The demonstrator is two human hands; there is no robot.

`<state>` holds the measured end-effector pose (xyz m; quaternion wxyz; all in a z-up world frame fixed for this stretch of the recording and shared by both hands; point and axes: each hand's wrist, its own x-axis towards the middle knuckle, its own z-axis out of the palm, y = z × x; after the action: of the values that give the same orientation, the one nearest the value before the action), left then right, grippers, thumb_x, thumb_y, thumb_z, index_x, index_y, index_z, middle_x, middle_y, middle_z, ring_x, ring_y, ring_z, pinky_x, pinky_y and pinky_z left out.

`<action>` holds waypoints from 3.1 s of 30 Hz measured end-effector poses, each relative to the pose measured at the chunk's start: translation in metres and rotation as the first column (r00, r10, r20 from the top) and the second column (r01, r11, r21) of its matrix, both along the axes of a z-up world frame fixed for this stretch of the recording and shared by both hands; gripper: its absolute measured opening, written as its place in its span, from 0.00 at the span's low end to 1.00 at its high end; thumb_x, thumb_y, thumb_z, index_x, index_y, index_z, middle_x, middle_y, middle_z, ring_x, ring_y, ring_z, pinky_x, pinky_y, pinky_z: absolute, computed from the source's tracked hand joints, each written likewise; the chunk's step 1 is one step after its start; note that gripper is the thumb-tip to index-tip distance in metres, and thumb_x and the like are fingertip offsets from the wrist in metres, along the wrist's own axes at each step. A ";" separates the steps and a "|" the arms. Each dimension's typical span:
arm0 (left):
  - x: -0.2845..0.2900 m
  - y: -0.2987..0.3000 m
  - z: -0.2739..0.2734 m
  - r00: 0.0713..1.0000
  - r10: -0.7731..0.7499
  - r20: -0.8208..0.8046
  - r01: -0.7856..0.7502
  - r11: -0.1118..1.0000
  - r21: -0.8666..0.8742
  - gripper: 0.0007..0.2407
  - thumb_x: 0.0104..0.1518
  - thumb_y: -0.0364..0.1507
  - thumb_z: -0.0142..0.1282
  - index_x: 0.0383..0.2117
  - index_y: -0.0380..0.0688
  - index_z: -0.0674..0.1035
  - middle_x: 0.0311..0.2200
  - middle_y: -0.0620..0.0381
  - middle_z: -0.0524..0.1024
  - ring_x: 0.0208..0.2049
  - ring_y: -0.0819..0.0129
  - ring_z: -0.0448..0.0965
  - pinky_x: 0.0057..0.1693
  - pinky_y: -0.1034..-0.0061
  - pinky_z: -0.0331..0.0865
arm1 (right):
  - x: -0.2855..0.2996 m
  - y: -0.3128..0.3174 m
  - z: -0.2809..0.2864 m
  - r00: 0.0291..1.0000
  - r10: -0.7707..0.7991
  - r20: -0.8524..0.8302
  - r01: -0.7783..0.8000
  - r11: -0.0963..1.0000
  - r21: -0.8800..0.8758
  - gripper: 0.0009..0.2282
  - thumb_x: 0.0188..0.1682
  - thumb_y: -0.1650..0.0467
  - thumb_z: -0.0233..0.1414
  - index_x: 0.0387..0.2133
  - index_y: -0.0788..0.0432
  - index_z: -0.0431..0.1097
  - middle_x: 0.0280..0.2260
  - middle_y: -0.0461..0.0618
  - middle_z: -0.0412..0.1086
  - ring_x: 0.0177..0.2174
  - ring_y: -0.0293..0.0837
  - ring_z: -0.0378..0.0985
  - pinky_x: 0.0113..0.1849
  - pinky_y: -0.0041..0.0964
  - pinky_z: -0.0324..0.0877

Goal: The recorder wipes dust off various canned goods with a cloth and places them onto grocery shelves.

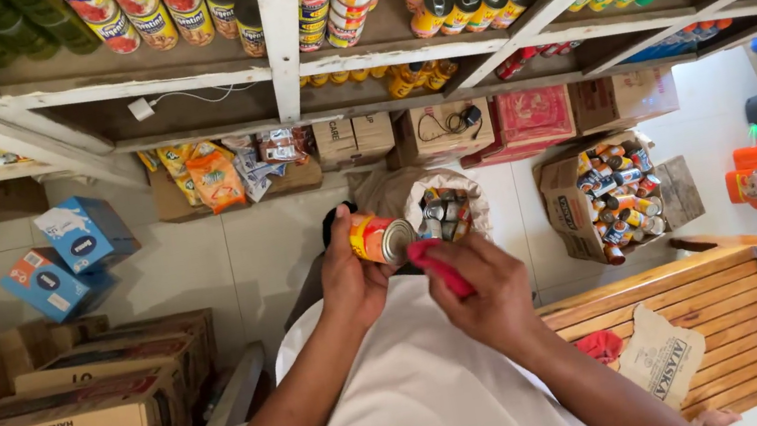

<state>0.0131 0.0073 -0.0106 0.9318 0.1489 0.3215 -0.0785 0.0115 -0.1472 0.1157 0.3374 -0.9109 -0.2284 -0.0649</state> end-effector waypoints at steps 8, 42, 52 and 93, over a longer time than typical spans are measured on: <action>-0.008 -0.008 -0.001 0.991 -0.077 0.109 0.058 0.985 0.162 0.12 0.62 0.42 0.56 0.38 0.47 0.76 0.32 0.61 0.77 0.31 0.72 0.81 0.35 0.74 0.77 | 0.007 0.001 0.001 0.998 0.056 0.022 -0.055 0.998 -0.039 0.11 0.41 0.74 0.63 0.37 0.58 0.77 0.32 0.52 0.74 0.29 0.53 0.79 0.31 0.42 0.75; -0.007 0.008 -0.026 0.880 -0.250 0.404 0.046 0.891 0.451 0.23 0.62 0.31 0.60 0.62 0.44 0.66 0.50 0.58 0.75 0.49 0.71 0.77 0.52 0.70 0.75 | 0.006 -0.029 -0.022 0.949 -0.116 -0.294 0.169 0.972 0.164 0.09 0.44 0.74 0.62 0.36 0.65 0.74 0.31 0.53 0.75 0.31 0.44 0.79 0.37 0.34 0.74; -0.028 -0.030 -0.141 0.852 -0.509 0.124 -0.026 0.196 0.980 0.30 0.73 0.52 0.26 0.57 0.39 0.74 0.55 0.54 0.73 0.56 0.72 0.70 0.62 0.71 0.62 | 0.000 -0.015 -0.024 0.961 0.263 -0.080 -0.252 0.959 0.128 0.12 0.42 0.73 0.63 0.40 0.60 0.77 0.39 0.55 0.78 0.38 0.52 0.79 0.41 0.40 0.75; 0.232 0.285 0.287 0.731 -0.363 0.579 -0.676 -0.506 0.536 0.23 0.55 0.31 0.71 0.57 0.44 0.76 0.47 0.47 0.72 0.52 0.49 0.75 0.59 0.63 0.69 | 0.072 -0.153 -0.282 0.852 -0.143 -0.504 0.257 0.953 0.163 0.12 0.43 0.69 0.63 0.39 0.62 0.80 0.32 0.57 0.79 0.33 0.45 0.83 0.40 0.38 0.75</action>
<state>0.2450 0.2925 0.2764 0.3530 0.8045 -0.0648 0.4732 0.0830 -0.3004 -0.1665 0.4757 -0.8727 -0.0308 0.1059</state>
